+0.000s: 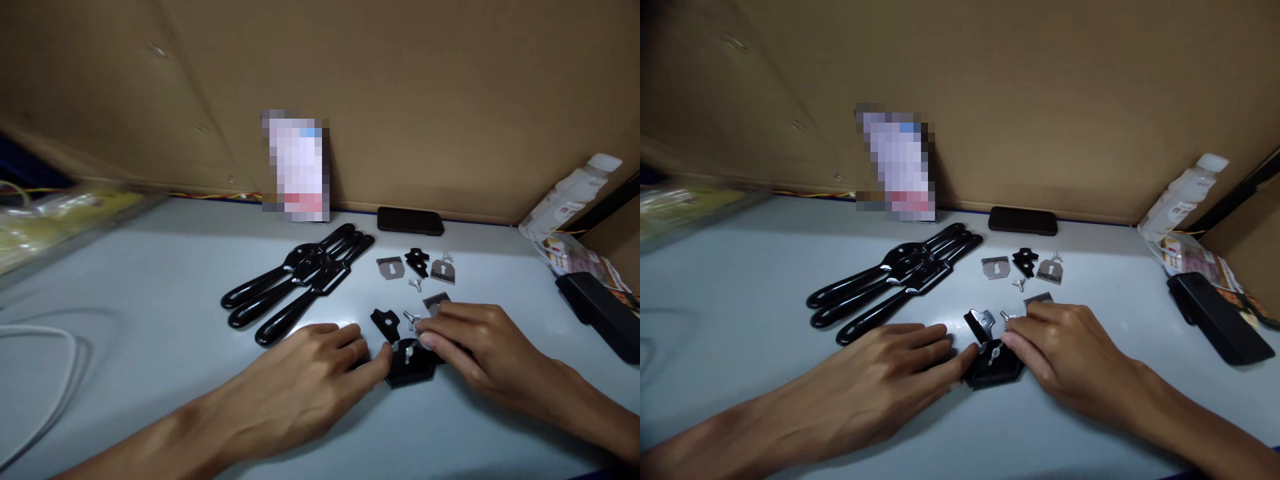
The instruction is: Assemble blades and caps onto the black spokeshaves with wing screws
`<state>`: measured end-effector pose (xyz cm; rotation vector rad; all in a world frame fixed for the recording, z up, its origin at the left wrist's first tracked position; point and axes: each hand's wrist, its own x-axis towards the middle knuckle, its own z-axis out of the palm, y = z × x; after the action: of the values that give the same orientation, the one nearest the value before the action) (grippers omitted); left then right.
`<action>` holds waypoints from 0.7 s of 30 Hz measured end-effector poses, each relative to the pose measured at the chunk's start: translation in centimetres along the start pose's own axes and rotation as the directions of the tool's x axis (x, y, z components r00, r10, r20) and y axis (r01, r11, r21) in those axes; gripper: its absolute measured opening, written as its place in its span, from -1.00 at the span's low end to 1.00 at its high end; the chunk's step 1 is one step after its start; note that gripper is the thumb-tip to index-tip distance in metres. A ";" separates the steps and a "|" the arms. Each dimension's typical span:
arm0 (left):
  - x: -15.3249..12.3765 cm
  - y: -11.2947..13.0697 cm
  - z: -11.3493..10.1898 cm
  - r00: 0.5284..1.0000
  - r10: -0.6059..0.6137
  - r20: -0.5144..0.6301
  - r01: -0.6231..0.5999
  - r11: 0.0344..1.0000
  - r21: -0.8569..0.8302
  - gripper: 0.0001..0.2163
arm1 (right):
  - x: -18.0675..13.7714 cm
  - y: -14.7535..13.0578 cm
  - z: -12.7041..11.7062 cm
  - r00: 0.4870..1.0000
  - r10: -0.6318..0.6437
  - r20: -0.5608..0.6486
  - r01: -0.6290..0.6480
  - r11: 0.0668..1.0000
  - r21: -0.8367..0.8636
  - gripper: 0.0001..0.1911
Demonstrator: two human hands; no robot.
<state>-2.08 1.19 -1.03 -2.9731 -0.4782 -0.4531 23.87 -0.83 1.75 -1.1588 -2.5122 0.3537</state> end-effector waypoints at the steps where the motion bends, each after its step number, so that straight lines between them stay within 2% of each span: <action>1: 0.0 0.0 0.0 1.000 0.004 0.002 -0.004 1.000 0.002 -0.75 | 0.0 0.1 0.0 1.000 0.005 0.013 -0.005 1.000 0.003 -0.61; 5: -0.1 0.0 0.0 1.000 0.013 -0.006 -0.013 1.000 0.005 -0.74 | 0.2 -0.1 0.1 0.999 -0.036 0.026 0.035 0.999 0.022 -0.60; 12: 0.1 -0.1 0.0 1.000 0.004 0.003 -0.004 1.000 0.000 -0.73 | 0.1 -0.4 0.1 1.000 -0.010 -0.010 0.010 1.000 0.019 -0.55; 21: 0.1 0.1 0.0 1.000 0.003 -0.020 -0.003 1.000 -0.010 -0.78 | 0.0 -0.7 0.4 0.998 -0.052 -0.042 0.053 0.998 0.021 -0.54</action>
<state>-1.96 1.16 -1.01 -2.9753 -0.4711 -0.4852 23.18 -1.29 1.65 -1.0782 -2.4914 0.3384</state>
